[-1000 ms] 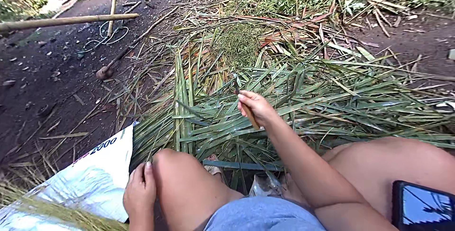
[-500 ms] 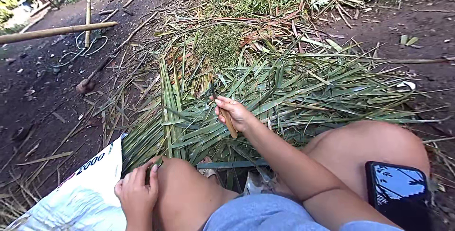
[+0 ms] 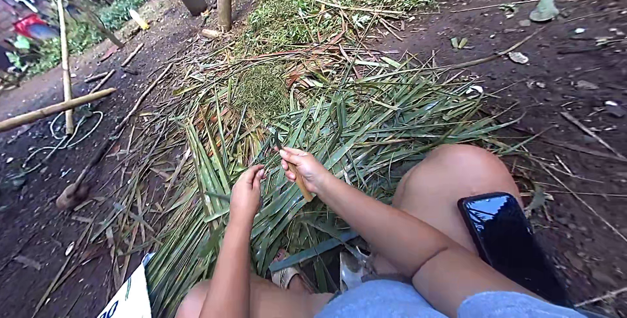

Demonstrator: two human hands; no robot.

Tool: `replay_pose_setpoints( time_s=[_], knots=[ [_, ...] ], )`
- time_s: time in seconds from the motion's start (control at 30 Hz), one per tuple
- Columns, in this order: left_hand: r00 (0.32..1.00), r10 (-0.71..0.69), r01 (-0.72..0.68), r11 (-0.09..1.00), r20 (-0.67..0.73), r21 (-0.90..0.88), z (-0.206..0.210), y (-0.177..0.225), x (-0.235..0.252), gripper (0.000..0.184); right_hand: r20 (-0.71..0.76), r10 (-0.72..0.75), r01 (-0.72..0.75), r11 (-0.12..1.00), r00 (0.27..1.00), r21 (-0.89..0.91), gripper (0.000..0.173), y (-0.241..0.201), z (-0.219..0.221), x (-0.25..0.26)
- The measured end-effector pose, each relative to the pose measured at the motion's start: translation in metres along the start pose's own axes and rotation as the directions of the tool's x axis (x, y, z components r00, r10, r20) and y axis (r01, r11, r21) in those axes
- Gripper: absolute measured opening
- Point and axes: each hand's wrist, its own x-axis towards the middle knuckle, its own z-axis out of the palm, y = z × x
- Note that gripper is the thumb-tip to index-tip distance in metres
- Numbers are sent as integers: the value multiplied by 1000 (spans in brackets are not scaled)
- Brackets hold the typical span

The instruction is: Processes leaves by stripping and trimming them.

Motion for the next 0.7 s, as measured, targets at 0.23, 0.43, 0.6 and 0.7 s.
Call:
replay_pose_setpoints(
  time_s=[0.23,0.43,0.6,0.7],
  knots=[
    [984,158,-136,965,-87,224,-29,-20,1,27,-11,-8,7,992,1000,-123,32,-10,-8,13],
    [973,193,-145,938,-127,314,-79,-55,-35,25,-58,-89,82,990,994,-113,30,-27,-25,24],
    [950,235,-138,907,-205,397,-123,-81,-86,27,-95,-124,119,991,988,-55,30,-37,-35,27],
    [957,241,-164,909,-163,382,-134,-83,-109,28,-63,-108,106,994,992,-36,31,-39,-33,25]
  ],
)
